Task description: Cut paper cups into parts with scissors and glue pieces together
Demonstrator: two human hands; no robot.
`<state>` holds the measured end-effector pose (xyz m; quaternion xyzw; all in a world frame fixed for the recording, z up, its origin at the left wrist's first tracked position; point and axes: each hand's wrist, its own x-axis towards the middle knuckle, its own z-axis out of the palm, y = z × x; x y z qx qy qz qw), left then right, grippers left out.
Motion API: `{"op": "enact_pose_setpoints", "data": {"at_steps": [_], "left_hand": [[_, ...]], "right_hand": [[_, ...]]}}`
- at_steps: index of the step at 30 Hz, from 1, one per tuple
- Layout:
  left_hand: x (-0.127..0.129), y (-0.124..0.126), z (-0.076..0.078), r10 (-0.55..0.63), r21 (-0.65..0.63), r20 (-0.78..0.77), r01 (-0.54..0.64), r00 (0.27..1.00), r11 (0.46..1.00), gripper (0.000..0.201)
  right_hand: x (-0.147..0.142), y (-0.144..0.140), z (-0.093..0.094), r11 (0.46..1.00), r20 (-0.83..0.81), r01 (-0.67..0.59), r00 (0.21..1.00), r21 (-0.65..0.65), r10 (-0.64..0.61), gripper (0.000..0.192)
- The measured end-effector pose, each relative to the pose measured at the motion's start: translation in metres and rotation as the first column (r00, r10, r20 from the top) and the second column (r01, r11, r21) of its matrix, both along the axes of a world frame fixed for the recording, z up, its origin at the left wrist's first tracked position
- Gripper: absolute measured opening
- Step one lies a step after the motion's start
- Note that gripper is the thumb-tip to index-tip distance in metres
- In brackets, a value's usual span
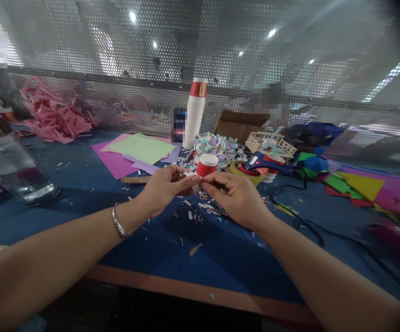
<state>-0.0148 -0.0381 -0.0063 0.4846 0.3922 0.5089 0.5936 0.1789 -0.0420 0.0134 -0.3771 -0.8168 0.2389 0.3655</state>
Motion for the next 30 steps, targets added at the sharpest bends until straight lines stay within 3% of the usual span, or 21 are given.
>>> {"op": "enact_pose_setpoints", "data": {"at_steps": [7,11,15,20,25,30], "left_hand": [[0.001,-0.002,0.004,-0.041,-0.026,0.032,0.042,0.999,0.999,0.028],[-0.002,0.003,-0.001,0.014,-0.061,0.03,-0.013,0.999,0.998,0.025],[-0.005,0.006,-0.001,0.017,-0.072,0.103,-0.01,0.995,0.997,0.035],[-0.008,0.007,0.005,-0.089,-0.102,0.195,0.111,0.977,0.989,0.05],[-0.011,0.01,0.004,-0.119,-0.109,0.229,0.147,0.966,0.983,0.051],[-0.014,0.013,0.004,-0.174,-0.147,0.203,0.206,0.964,0.968,0.046]], "right_hand": [[-0.001,-0.002,-0.002,0.998,0.031,-0.01,0.999,0.057,0.008,0.015],[-0.002,-0.003,-0.003,0.991,0.032,-0.027,0.999,0.134,0.023,0.016],[-0.001,-0.002,-0.002,0.976,-0.076,0.098,0.994,0.193,-0.084,0.013],[0.0,0.001,-0.004,0.97,-0.142,0.198,0.974,0.139,-0.179,0.012],[0.0,0.004,-0.004,0.989,-0.188,0.146,0.972,0.025,-0.138,0.015],[0.001,0.005,-0.001,0.99,-0.216,0.137,0.968,0.032,-0.127,0.009]]}}
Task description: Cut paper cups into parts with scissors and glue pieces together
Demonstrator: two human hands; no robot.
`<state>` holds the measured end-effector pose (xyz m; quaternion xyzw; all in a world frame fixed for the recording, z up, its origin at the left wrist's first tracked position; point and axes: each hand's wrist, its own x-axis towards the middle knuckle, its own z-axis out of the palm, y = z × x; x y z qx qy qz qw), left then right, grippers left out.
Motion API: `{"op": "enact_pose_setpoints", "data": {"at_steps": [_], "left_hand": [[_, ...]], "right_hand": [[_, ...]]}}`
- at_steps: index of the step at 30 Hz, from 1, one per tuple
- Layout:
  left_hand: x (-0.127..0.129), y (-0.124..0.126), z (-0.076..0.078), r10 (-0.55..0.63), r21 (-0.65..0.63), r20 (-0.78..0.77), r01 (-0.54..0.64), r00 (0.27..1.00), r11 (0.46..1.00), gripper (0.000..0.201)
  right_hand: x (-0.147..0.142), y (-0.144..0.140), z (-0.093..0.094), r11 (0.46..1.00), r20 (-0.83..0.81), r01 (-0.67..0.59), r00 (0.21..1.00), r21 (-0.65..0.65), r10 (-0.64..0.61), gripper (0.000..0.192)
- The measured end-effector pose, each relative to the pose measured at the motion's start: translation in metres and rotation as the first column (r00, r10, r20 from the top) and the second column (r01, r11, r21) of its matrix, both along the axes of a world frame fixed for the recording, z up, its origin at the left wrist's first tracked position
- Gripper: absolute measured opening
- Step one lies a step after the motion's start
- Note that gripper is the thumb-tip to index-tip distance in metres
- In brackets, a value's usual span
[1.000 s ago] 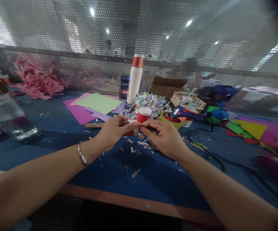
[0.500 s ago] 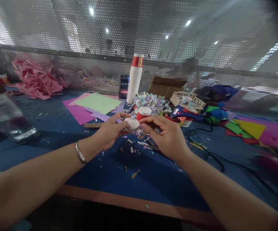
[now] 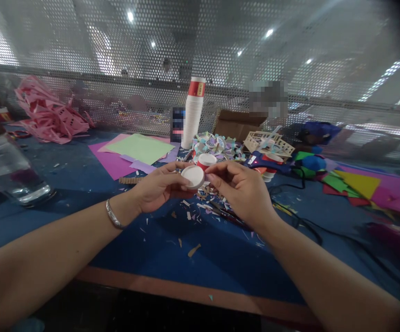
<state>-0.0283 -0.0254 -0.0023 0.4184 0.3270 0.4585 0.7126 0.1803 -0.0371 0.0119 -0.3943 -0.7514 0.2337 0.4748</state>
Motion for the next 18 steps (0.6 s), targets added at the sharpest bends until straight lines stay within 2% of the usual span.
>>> {"op": "enact_pose_setpoints", "data": {"at_steps": [6,9,12,18], "left_hand": [[-0.0008,0.0012,-0.0003,0.007,0.018,-0.003,-0.007,1.0,1.0,0.043],[-0.0008,0.0008,-0.0002,0.025,0.056,-0.021,-0.024,0.999,0.998,0.043],[-0.001,-0.0006,0.0005,0.066,0.142,-0.049,-0.058,0.997,0.988,0.046],[0.0013,-0.0036,-0.0009,0.106,0.262,-0.05,-0.089,0.993,0.961,0.04]], "right_hand": [[0.0019,-0.0012,0.0003,0.999,0.043,0.017,0.999,0.044,-0.018,0.007],[0.0013,-0.0036,0.0014,0.985,0.078,0.04,0.996,0.166,-0.053,0.008],[0.0,-0.0044,0.0023,0.943,0.115,0.073,0.987,0.324,-0.115,0.008],[-0.001,-0.0045,0.0008,0.857,0.182,0.117,0.954,0.503,-0.238,0.004]]}}
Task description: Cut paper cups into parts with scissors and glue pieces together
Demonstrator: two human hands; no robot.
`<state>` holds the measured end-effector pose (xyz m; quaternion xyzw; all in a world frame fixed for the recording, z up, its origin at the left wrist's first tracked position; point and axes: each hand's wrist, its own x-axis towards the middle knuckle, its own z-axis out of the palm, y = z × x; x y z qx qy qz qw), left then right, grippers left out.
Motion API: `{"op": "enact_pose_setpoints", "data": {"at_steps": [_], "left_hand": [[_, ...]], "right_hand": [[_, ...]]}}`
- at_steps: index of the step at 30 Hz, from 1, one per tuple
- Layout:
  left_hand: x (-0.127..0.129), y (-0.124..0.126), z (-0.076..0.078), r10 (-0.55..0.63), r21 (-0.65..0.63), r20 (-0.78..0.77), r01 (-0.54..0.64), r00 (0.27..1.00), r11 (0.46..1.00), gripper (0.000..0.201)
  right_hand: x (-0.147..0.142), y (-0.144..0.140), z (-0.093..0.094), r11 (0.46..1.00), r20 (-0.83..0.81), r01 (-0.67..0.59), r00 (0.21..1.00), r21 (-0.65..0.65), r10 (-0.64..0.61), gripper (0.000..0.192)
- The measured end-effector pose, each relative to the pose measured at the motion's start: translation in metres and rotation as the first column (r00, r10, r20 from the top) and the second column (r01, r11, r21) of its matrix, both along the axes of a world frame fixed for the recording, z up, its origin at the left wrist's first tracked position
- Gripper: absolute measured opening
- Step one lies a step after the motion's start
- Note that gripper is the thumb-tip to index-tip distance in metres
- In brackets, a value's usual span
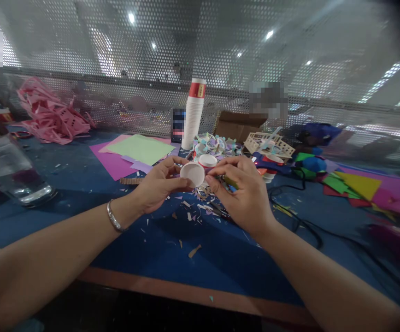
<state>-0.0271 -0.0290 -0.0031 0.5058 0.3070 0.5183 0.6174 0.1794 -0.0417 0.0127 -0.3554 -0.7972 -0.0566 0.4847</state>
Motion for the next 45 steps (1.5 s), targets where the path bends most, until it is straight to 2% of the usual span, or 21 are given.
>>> {"op": "enact_pose_setpoints", "data": {"at_steps": [4,12,16,22,25,28,33,35,39,45], "left_hand": [[0.003,-0.001,-0.002,0.007,0.026,-0.002,-0.006,1.0,1.0,0.035],[0.007,-0.005,-0.006,-0.014,0.109,-0.118,0.027,0.993,0.994,0.039],[0.009,-0.005,-0.011,0.026,0.183,-0.186,0.008,0.982,0.983,0.042],[0.008,-0.005,-0.008,0.122,0.361,-0.242,-0.027,0.963,0.932,0.037],[0.008,-0.007,-0.009,0.144,0.38,-0.289,-0.025,0.946,0.925,0.026],[0.006,-0.01,-0.01,0.16,0.413,-0.385,0.014,0.909,0.911,0.017],[0.001,-0.014,-0.004,0.246,0.518,-0.487,0.051,0.838,0.854,0.016],[-0.001,-0.015,0.0,0.193,0.486,-0.513,0.098,0.836,0.868,0.021],[-0.004,-0.016,0.005,0.015,0.391,-0.495,0.208,0.869,0.897,0.029],[-0.002,-0.013,0.005,-0.072,0.332,-0.359,0.199,0.93,0.922,0.04]], "right_hand": [[0.001,-0.002,0.0,0.996,0.043,0.036,0.998,0.084,-0.039,0.004],[-0.002,-0.002,-0.002,0.998,0.048,-0.06,0.997,-0.004,0.06,0.008],[-0.005,-0.004,-0.004,0.993,0.039,-0.114,0.993,-0.029,0.115,0.011],[-0.008,-0.007,-0.006,0.989,-0.026,-0.145,0.989,-0.01,0.144,0.008],[-0.009,-0.009,-0.006,0.988,-0.033,-0.152,0.988,0.005,0.152,0.009],[-0.01,-0.01,-0.006,0.987,-0.03,-0.163,0.986,-0.003,0.163,0.011],[-0.009,-0.009,-0.008,0.985,-0.007,-0.173,0.985,-0.016,0.173,0.012],[-0.007,-0.008,-0.008,0.982,0.004,-0.188,0.982,-0.025,0.188,0.012],[-0.004,-0.006,-0.005,0.983,0.023,-0.169,0.985,-0.068,0.171,0.012],[0.0,-0.001,-0.004,0.984,0.011,-0.162,0.987,-0.079,0.163,0.012]]}}
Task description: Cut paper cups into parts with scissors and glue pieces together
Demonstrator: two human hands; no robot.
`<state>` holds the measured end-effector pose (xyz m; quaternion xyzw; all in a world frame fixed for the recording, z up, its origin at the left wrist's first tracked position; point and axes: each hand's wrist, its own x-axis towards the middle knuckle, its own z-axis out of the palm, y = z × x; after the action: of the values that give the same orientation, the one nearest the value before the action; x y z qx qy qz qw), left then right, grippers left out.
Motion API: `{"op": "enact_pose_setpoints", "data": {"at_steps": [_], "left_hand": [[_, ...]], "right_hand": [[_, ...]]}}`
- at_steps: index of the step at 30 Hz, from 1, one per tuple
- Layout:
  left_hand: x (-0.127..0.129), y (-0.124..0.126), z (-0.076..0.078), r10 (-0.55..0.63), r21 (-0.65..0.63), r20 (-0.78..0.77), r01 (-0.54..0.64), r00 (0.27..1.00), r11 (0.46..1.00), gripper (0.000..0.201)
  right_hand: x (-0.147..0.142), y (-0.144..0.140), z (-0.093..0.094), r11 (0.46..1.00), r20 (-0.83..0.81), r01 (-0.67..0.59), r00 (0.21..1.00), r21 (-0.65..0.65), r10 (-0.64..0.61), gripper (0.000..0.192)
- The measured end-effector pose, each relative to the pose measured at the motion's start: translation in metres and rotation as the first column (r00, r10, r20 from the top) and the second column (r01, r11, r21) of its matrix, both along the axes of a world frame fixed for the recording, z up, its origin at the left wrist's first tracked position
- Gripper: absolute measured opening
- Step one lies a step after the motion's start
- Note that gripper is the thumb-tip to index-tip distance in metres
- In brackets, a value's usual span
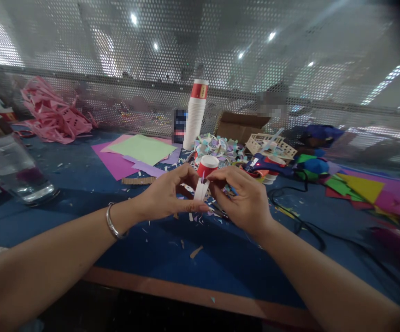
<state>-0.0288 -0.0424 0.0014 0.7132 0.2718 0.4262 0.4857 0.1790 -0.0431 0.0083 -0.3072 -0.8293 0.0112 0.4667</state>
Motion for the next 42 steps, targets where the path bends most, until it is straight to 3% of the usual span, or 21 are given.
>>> {"op": "enact_pose_setpoints", "data": {"at_steps": [5,9,20,32,42], "left_hand": [[0.001,0.005,-0.004,-0.101,-0.057,0.084,0.106,0.991,0.993,0.057],[0.0,0.009,-0.011,-0.147,-0.035,0.075,0.15,0.986,0.988,0.051],[0.001,0.004,-0.008,-0.077,0.0,0.072,0.077,0.994,0.997,0.05],[-0.001,0.007,-0.009,-0.173,-0.076,0.063,0.177,0.983,0.981,0.053],[0.0,0.005,-0.005,-0.147,-0.142,0.122,0.163,0.982,0.976,0.059]], "right_hand": [[0.0,0.0,-0.001,1.0,-0.011,-0.006,1.0,-0.007,0.006,0.012],[-0.001,-0.003,0.001,1.0,0.012,-0.018,1.0,0.01,0.017,0.012],[0.0,-0.004,0.004,0.996,0.022,-0.083,0.996,0.035,0.082,0.016],[0.0,-0.004,0.008,0.988,0.006,-0.152,0.988,-0.003,0.152,0.016],[0.004,-0.001,0.007,0.981,-0.004,-0.194,0.981,-0.005,0.194,0.015]]}}
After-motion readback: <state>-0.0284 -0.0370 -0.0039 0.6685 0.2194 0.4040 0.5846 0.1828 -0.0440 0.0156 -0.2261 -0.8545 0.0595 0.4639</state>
